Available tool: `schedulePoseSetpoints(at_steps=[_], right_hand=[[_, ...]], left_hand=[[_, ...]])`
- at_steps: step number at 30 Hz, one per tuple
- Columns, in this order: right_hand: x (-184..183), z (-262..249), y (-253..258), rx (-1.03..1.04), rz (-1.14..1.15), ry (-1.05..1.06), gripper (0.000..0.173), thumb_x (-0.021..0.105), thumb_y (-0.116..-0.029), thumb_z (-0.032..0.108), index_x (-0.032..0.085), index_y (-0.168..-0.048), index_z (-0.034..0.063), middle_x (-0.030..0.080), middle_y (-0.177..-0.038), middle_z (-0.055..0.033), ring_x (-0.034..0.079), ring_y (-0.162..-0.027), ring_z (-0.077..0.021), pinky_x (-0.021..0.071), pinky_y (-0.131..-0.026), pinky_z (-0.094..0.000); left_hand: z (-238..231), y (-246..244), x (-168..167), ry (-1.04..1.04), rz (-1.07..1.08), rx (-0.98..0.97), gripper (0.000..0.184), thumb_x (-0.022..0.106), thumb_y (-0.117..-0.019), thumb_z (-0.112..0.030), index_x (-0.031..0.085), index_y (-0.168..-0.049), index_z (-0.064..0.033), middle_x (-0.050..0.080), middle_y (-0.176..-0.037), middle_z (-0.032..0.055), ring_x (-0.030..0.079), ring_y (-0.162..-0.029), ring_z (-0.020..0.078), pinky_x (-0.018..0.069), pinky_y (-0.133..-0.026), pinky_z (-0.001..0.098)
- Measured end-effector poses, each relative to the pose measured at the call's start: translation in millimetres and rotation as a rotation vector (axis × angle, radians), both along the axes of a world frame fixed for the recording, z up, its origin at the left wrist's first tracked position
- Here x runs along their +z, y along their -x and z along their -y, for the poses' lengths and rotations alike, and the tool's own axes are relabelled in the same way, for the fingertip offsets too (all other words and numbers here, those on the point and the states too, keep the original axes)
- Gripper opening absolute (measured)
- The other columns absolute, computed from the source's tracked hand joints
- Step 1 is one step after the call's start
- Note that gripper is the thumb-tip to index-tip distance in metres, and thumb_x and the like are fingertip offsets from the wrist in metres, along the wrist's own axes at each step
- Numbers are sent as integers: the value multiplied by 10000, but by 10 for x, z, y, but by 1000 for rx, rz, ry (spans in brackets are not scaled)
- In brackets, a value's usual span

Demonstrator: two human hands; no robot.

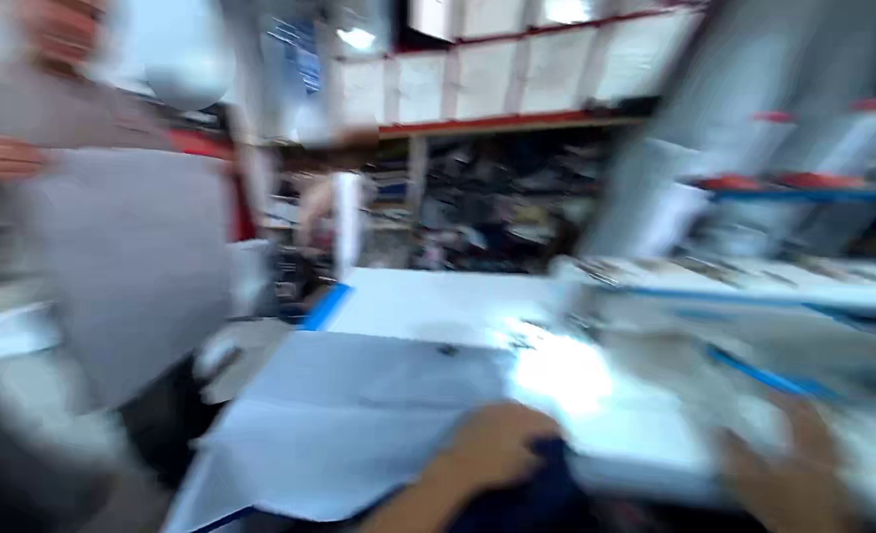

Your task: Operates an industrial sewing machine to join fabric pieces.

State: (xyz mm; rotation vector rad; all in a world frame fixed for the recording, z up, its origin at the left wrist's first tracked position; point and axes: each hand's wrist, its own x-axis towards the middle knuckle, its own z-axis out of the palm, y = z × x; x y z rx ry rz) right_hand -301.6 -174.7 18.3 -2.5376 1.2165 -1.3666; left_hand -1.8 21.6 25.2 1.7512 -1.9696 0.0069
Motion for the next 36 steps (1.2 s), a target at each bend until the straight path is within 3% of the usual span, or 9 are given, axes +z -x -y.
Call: schedulePoseSetpoints(at_steps=[1,3,8,10,12,15,18,26,36], right_hand=[[-129,215,31,-77,17,11,731,642,-921,408,459,-1531,50,445,-1552,-257,410,-1450,-440,345,-1176,-624],[-210,518,139,-200,-38,-82,756,700,-893,395,442,-1540,101,408,-1579,-240,401,-1443,-470,390,-1094,-704],[-179,526,133,-188,68,-49,739,746,-855,239,430,-1496,53,363,-1567,-265,454,-1376,-480,503,-990,-659],[-159,565,119,-159,-19,-38,774,723,-869,279,407,-1561,137,291,-1641,-206,398,-1414,-485,451,-1009,-695],[-131,606,101,-160,-115,-34,732,665,-895,344,424,-1572,208,298,-1668,-124,322,-1488,-446,374,-1083,-704],[-137,630,100,-168,-123,-33,754,640,-893,392,401,-1583,203,310,-1674,-67,265,-1534,-385,311,-1161,-661],[-176,638,116,-190,-72,-30,837,658,-866,404,342,-1604,168,314,-1674,-45,255,-1544,-343,309,-1183,-614],[-184,629,109,-218,-43,-29,829,689,-847,383,376,-1590,192,317,-1673,-24,243,-1552,-316,303,-1199,-578],[-204,585,109,-217,-45,-73,850,702,-855,366,343,-1607,195,272,-1692,-8,225,-1555,-333,315,-1172,-624]], left_hand=[[91,7,-24,-58,2,-21,323,650,-983,-365,701,-1294,-296,682,-1340,-86,601,-1289,106,498,-1104,424],[273,28,-71,-101,36,-31,328,629,-998,-385,685,-1317,-335,660,-1374,-108,597,-1296,96,509,-1088,417],[233,32,-147,6,71,-29,263,685,-965,-384,728,-1221,-343,671,-1331,-165,604,-1257,32,546,-1027,350],[230,16,-142,12,81,-38,268,688,-962,-376,727,-1225,-343,664,-1341,-168,595,-1268,28,545,-1026,344],[232,19,-141,21,87,-45,259,689,-960,-376,731,-1213,-339,667,-1336,-168,595,-1269,25,543,-1029,332],[241,15,-150,44,80,-50,247,689,-958,-378,740,-1196,-335,668,-1328,-181,588,-1266,-4,542,-1033,301],[244,16,-151,52,68,-62,242,691,-956,-365,738,-1191,-330,665,-1331,-182,581,-1275,-6,539,-1037,293],[254,11,-172,50,89,-44,235,648,-977,-432,735,-1183,-360,663,-1321,-212,578,-1267,-30,540,-1031,267],[249,7,-196,29,95,-17,232,634,-984,-456,734,-1180,-383,661,-1313,-231,586,-1246,-44,546,-1013,262]])
